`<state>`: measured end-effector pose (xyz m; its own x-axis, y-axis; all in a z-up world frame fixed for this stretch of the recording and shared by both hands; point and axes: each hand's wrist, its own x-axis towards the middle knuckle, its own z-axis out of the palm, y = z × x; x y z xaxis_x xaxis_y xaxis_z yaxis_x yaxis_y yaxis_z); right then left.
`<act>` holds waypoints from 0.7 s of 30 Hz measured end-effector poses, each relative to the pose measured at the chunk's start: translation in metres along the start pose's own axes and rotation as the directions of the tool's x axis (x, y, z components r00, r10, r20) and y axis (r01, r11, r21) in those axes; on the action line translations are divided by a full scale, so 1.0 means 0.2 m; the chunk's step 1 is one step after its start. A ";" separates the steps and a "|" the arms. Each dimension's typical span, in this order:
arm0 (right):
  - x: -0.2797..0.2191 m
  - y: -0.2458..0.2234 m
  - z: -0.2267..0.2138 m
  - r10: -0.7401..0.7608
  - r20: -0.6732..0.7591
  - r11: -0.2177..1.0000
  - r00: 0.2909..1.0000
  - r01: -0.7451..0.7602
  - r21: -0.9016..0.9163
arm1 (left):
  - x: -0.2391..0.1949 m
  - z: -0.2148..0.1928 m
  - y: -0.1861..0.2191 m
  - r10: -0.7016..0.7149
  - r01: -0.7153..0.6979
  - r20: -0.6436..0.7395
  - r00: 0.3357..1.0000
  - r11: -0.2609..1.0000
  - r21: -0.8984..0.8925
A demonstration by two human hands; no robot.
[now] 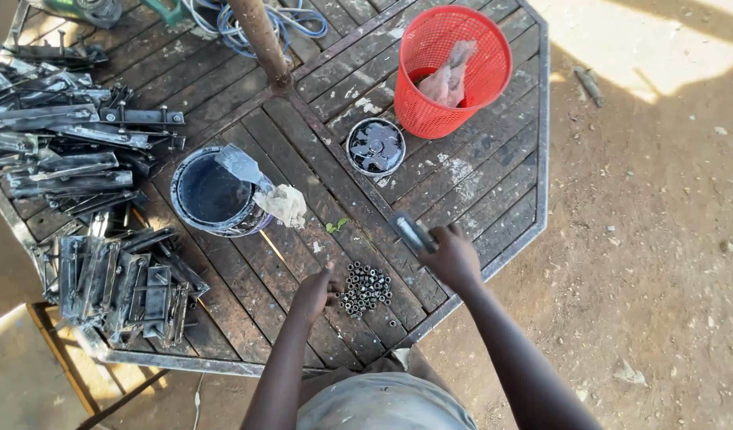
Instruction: Applying black sealant to metal brackets using a rag
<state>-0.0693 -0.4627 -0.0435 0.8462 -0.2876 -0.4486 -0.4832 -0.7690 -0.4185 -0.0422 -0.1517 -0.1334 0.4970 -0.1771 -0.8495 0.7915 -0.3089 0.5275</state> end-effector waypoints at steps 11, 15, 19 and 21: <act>0.62 0.31 0.20 0.063 -0.448 0.933 0.892 -0.212 -0.290 | 0.07 -0.18 -0.36 -0.068 0.091 -0.275 0.959 0.993 0.071; 0.69 0.40 0.23 0.088 -0.442 0.930 0.893 -0.233 -0.285 | 0.03 -0.16 -0.24 -0.041 0.071 -0.287 0.957 0.993 0.096; 0.63 0.40 0.22 0.181 -0.361 0.919 0.915 -0.288 -0.269 | 0.15 -0.15 -0.28 -0.001 0.019 -0.272 0.962 0.998 0.065; 0.55 0.31 0.18 0.226 -0.355 0.917 0.907 -0.322 -0.238 | 0.14 -0.13 -0.25 0.017 -0.001 -0.272 0.962 0.998 0.058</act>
<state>-0.0141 -0.5210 -0.1472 0.7380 -0.6374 -0.2215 -0.6616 -0.7481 -0.0515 -0.0591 -0.1157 -0.1830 0.5882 0.0788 -0.8049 0.7692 -0.3619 0.5267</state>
